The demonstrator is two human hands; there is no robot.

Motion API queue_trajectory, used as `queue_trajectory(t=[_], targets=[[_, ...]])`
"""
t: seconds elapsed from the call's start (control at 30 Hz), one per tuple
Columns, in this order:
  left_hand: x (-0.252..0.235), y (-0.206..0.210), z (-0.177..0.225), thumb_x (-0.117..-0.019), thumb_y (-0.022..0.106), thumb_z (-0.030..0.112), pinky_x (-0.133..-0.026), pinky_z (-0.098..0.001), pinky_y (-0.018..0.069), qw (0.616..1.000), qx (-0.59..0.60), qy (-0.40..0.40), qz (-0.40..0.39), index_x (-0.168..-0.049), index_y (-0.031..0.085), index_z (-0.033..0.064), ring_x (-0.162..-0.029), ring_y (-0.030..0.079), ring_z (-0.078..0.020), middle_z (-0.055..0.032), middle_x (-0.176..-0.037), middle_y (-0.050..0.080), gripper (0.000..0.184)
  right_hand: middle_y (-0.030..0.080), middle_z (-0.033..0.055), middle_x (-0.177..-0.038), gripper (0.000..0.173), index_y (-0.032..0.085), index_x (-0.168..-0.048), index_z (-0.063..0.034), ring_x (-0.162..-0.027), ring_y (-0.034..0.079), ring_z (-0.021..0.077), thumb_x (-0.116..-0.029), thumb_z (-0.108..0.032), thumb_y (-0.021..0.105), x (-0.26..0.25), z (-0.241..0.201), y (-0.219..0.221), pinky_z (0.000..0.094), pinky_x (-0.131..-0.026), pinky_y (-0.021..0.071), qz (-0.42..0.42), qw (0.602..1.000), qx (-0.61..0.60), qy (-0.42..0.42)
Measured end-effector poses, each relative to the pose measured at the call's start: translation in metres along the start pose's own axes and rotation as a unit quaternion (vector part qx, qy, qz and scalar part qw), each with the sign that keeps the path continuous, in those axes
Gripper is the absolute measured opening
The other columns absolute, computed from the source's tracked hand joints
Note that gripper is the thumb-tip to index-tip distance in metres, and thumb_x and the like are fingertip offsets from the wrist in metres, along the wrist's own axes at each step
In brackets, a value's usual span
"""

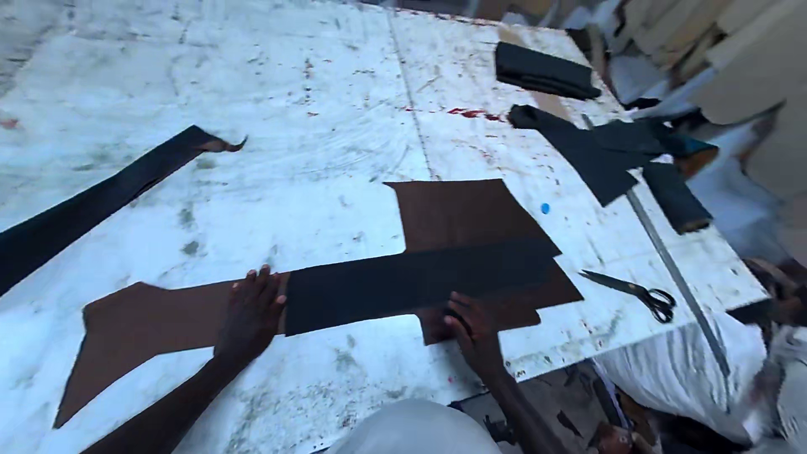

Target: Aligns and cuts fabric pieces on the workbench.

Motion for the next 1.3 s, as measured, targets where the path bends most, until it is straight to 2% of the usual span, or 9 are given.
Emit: queue_trajectory(t=[0.23, 0.33, 0.43, 0.57, 0.7, 0.8, 0.87, 1.1, 1.3], targets=[[-0.003, -0.001, -0.015, -0.1071, 0.024, 0.055, -0.125, -0.0601, 0.017, 0.999, 0.054, 0.001, 0.005, -0.153, 0.048, 0.011, -0.154, 0.028, -0.0339, -0.0112, -0.163, 0.039, 0.069, 0.061, 0.0173, -0.141, 0.046, 0.061, -0.137, -0.0017, -0.131, 0.058, 0.029, -0.1024, -0.032, 0.059, 0.095, 0.13, -0.182, 0.0497, -0.109, 0.0487, 0.119, 0.969, 0.097, 0.195], [-0.015, -0.01, 0.025, -0.1074, 0.028, 0.054, -0.123, -0.0645, 0.017, 0.997, 0.051, -0.036, 0.046, -0.15, 0.049, 0.0056, -0.152, 0.031, -0.0399, -0.0179, -0.159, 0.043, 0.068, 0.055, 0.0258, -0.145, 0.054, 0.053, -0.144, 0.0013, -0.133, 0.054, 0.039, -0.1037, -0.035, 0.058, 0.101, 0.193, -0.251, 0.0575, -0.109, 0.0455, 0.109, 0.956, 0.132, 0.239], [-0.031, 0.004, 0.123, -0.1068, 0.034, 0.052, -0.125, -0.062, 0.0179, 0.996, 0.05, 0.001, 0.078, -0.15, 0.048, 0.0036, -0.154, 0.026, -0.0422, -0.0204, -0.161, 0.039, 0.067, 0.05, 0.0297, -0.148, 0.056, 0.049, -0.147, 0.0035, -0.137, 0.05, 0.044, -0.1054, -0.035, 0.054, 0.089, 0.263, -0.307, 0.0613, -0.112, 0.0408, 0.1, 0.949, 0.187, 0.232], [-0.036, 0.049, 0.305, -0.1049, 0.043, 0.052, -0.127, -0.0569, 0.0173, 0.993, 0.069, 0.096, 0.029, -0.151, 0.05, 0.0096, -0.157, 0.021, -0.0312, -0.0113, -0.166, 0.033, 0.064, 0.049, 0.0321, -0.148, 0.045, 0.049, -0.144, 0.0076, -0.138, 0.048, 0.0482, -0.1063, -0.016, 0.049, 0.061, 0.344, -0.357, 0.0644, -0.114, 0.037, 0.035, 0.952, 0.241, 0.184], [-0.034, 0.106, 0.458, -0.1039, 0.045, 0.056, -0.127, -0.0514, 0.0217, 0.979, 0.082, 0.181, -0.048, -0.15, 0.053, 0.0167, -0.157, 0.022, -0.0239, -0.0026, -0.167, 0.034, 0.061, 0.063, 0.0281, -0.128, 0.029, 0.068, -0.122, 0.0025, -0.121, 0.06, 0.0455, -0.0983, 0.002, 0.052, 0.047, 0.378, -0.38, 0.065, -0.101, 0.0479, -0.004, 0.956, 0.261, 0.132], [-0.049, 0.129, 0.528, -0.1055, 0.041, 0.055, -0.127, -0.0509, 0.0224, 0.981, 0.074, 0.162, -0.081, -0.152, 0.05, 0.0149, -0.157, 0.023, -0.0243, -0.0032, -0.167, 0.034, 0.062, 0.058, 0.0276, -0.137, 0.034, 0.067, -0.126, 0.0003, -0.128, 0.054, 0.0478, -0.0928, 0.003, 0.058, 0.039, 0.397, -0.391, 0.0659, -0.105, 0.0439, -0.02, 0.958, 0.272, 0.084], [-0.07, 0.138, 0.554, -0.1082, 0.037, 0.051, -0.126, -0.0505, 0.0233, 0.98, 0.073, 0.157, -0.096, -0.15, 0.052, 0.0131, -0.155, 0.027, -0.0266, -0.0055, -0.165, 0.037, 0.059, 0.056, 0.0246, -0.142, 0.038, 0.066, -0.13, -0.002, -0.129, 0.055, 0.0457, -0.0928, 0.002, 0.062, 0.036, 0.409, -0.396, 0.0653, -0.102, 0.0476, -0.055, 0.958, 0.268, 0.084], [-0.138, 0.142, 0.587, -0.108, 0.047, 0.036, -0.119, -0.053, 0.0337, 0.979, 0.066, 0.142, -0.13, -0.141, 0.06, 0.0107, -0.146, 0.041, -0.0325, -0.0107, -0.154, 0.05, 0.044, 0.067, 0.0211, -0.12, 0.048, 0.062, -0.133, -0.0055, -0.107, 0.066, 0.0407, -0.0869, -0.01, 0.074, 0.03, 0.398, -0.41, 0.0638, -0.09, 0.0535, -0.179, 0.941, 0.234, 0.169], [-0.152, 0.177, 0.574, -0.1076, 0.046, 0.036, -0.11, -0.0518, 0.0431, 0.981, 0.071, 0.131, -0.124, -0.133, 0.065, 0.0134, -0.137, 0.05, -0.028, -0.0054, -0.144, 0.057, 0.039, 0.072, 0.0128, -0.101, 0.031, 0.068, -0.121, -0.0027, -0.083, 0.069, 0.0235, -0.0909, -0.009, 0.067, 0.051, 0.365, -0.391, 0.0445, -0.073, 0.0585, -0.084, 0.935, -0.073, 0.336]])
Point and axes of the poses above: each hand's wrist, its own x-axis away from the middle knuckle, its own y-axis out of the palm, z = x × y, the point moved 1 cm from there along -x, towards the middle knuckle
